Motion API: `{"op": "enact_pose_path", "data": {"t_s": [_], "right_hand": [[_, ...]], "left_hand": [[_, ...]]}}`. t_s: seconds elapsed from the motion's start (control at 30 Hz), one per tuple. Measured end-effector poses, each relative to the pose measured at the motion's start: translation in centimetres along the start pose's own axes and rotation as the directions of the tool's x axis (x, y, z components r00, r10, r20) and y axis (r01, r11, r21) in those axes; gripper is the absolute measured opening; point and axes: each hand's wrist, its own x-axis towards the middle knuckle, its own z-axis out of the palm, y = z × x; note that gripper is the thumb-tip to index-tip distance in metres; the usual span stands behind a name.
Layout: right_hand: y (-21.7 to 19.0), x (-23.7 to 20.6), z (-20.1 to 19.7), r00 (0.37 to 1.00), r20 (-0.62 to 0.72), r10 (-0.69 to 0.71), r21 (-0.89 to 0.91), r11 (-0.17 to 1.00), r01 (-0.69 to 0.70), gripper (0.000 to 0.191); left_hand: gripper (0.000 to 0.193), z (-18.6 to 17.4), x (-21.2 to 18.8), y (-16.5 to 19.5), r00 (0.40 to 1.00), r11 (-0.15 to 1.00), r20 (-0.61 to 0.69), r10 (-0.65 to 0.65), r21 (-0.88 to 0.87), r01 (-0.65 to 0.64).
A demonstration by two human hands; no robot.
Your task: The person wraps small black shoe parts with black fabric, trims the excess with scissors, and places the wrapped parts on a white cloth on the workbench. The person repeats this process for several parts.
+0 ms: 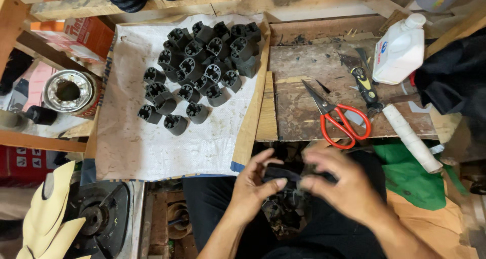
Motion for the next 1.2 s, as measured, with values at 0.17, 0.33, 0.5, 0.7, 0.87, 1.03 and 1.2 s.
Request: {"op": "enact_pose_path", "data": {"t_s": [0.17, 0.33, 0.5, 0.7, 0.87, 1.03, 1.2], "right_hand": [[2.9, 4.3, -5.0, 0.974, -0.224, -0.032, -0.608, 0.785, -0.114, 0.039], [4.9, 6.4, -5.9, 0.987, -0.049, 0.15, -0.642, 0.753, -0.146, 0.047], [6.8, 7.1, -6.5, 0.873, -0.077, 0.482, -0.472, 0.753, -0.458, 0.058], [6.9, 2.0, -3.9, 0.943, -0.027, 0.331, 0.18, 0.93, -0.322, 0.043], [2.1, -1.4, -1.5, 0.76, 0.19, 0.622, -0.314, 0.772, -0.553, 0.039], [-2.2, -0.6, -2.1, 0.999, 0.037, 0.011, -0.471, 0.882, 0.008, 0.071], [-3.2, 0.0, -2.5, 0.991, 0.059, -0.117, -0.529, 0.838, 0.13, 0.072]], "left_hand": [[0.062, -1.0, 0.8, 1.3, 0.995, 0.989, -0.053, 0.089, 0.119, -0.082], [0.073, -0.5, 1.2, 3.5, 0.984, 0.931, -0.059, 0.169, 0.337, -0.14], [0.058, 0.6, 2.0, 4.5, 0.98, 0.938, -0.111, 0.168, 0.324, -0.124], [0.065, 0.4, 2.2, 4.7, 0.944, 0.877, -0.137, 0.301, 0.428, -0.218], [0.05, 0.6, 2.7, 4.4, 0.942, 0.848, -0.052, 0.331, 0.455, -0.273], [0.048, 1.0, 2.3, 4.7, 0.989, 0.904, -0.036, 0.143, 0.413, -0.115], [0.047, 1.6, 1.9, 5.5, 0.971, 0.816, 0.052, 0.234, 0.532, -0.226]]}}
